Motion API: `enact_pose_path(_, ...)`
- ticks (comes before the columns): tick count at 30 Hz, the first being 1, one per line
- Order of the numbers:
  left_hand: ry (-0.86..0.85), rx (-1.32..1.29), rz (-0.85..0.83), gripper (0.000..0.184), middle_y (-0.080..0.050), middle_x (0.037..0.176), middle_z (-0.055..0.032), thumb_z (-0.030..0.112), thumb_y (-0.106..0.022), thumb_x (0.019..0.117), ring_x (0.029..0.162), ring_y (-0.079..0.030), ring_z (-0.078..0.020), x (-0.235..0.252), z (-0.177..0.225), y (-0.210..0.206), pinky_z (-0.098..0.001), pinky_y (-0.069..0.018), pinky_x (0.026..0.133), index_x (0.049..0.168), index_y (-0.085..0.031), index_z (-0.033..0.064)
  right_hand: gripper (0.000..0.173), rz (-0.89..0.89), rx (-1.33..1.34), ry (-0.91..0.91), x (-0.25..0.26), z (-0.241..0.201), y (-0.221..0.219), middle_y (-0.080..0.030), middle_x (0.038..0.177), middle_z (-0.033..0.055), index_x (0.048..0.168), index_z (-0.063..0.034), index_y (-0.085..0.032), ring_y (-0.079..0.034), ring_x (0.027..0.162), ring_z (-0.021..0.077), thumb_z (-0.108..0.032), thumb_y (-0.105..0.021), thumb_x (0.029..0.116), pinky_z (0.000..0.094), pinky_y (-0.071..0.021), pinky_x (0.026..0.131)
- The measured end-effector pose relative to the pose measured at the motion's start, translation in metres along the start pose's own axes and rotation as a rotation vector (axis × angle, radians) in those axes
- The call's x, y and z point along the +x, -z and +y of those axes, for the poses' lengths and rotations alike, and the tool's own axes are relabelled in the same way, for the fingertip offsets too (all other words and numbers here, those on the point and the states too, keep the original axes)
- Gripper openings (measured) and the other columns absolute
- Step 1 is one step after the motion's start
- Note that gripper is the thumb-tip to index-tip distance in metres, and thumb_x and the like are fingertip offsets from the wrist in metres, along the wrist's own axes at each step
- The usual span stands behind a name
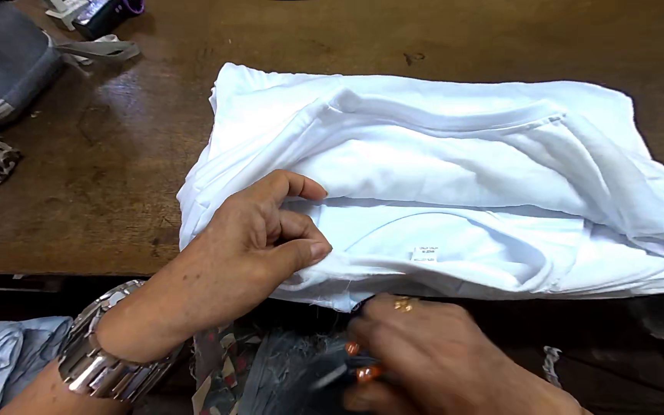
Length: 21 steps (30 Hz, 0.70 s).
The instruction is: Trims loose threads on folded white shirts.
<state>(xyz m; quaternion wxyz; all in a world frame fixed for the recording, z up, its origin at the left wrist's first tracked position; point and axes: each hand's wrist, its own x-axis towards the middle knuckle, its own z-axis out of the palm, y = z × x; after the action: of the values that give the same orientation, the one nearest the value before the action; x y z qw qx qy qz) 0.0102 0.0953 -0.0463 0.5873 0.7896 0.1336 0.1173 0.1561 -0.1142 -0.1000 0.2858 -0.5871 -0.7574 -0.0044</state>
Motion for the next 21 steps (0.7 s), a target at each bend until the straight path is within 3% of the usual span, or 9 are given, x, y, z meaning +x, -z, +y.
enact_pose_path(1, -0.003, 0.004, 0.000, 0.041, -0.074, 0.083, -0.0010, 0.004, -0.066, 0.0933, 0.065, -0.068, -0.0077, 0.000, 0.000, 0.000, -0.0158, -0.0542, 0.054, 0.132, -0.053, 0.0061, 0.049, 0.054, -0.031, -0.070, -0.002, 0.000, 0.005, -0.062, 0.084, 0.0045, 0.111, -0.0089, -0.065, -0.061, 0.071, 0.0160, -0.051, -0.040, 0.1085, 0.0292, -0.0478, 0.055)
enact_pose_path(2, -0.003, 0.009, -0.003, 0.041, -0.074, 0.083, -0.0006, 0.004, -0.066, 0.0937, 0.064, -0.068, -0.0075, 0.000, 0.000, 0.000, -0.0155, -0.0542, 0.054, 0.132, -0.053, 0.0062, 0.049, 0.120, -0.085, -0.122, -0.003, 0.001, 0.010, -0.062, 0.085, 0.0047, 0.118, -0.0085, -0.066, -0.059, 0.072, 0.0152, -0.048, -0.038, 0.1097, 0.0289, -0.0470, 0.057)
enact_pose_path(5, 0.001, 0.010, -0.005, 0.040, -0.074, 0.082, -0.0006, 0.003, -0.065, 0.0940, 0.062, -0.067, -0.0071, 0.001, 0.001, 0.000, -0.0149, -0.0533, 0.051, 0.132, -0.053, 0.0064, 0.038, 0.295, -0.261, -0.151, 0.001, 0.010, 0.019, -0.057, 0.083, 0.0071, 0.124, -0.0034, -0.068, -0.052, 0.071, 0.0168, -0.030, -0.045, 0.1085, 0.0293, -0.0395, 0.058)
enact_pose_path(11, 0.043, 0.016, -0.005, 0.040, -0.075, 0.085, -0.0018, 0.002, -0.063, 0.0954, 0.062, -0.068, -0.0081, 0.002, 0.005, 0.000, -0.0157, -0.0532, 0.050, 0.133, -0.054, 0.0072, 0.032, 0.327, -0.310, -0.075, 0.006, 0.017, 0.014, -0.057, 0.080, 0.0076, 0.120, 0.0002, -0.071, -0.050, 0.070, 0.0193, -0.022, -0.053, 0.1051, 0.0313, -0.0377, 0.059)
enact_pose_path(21, 0.085, 0.020, -0.020, 0.040, -0.075, 0.086, -0.0027, 0.001, -0.061, 0.0955, 0.063, -0.068, -0.0087, 0.004, 0.008, 0.001, -0.0161, -0.0530, 0.053, 0.134, -0.054, 0.0078, 0.029, 0.313, -0.292, -0.049, 0.014, 0.017, 0.012, -0.056, 0.078, 0.0062, 0.117, -0.0005, -0.072, -0.050, 0.068, 0.0184, -0.020, -0.054, 0.1042, 0.0309, -0.0361, 0.057)
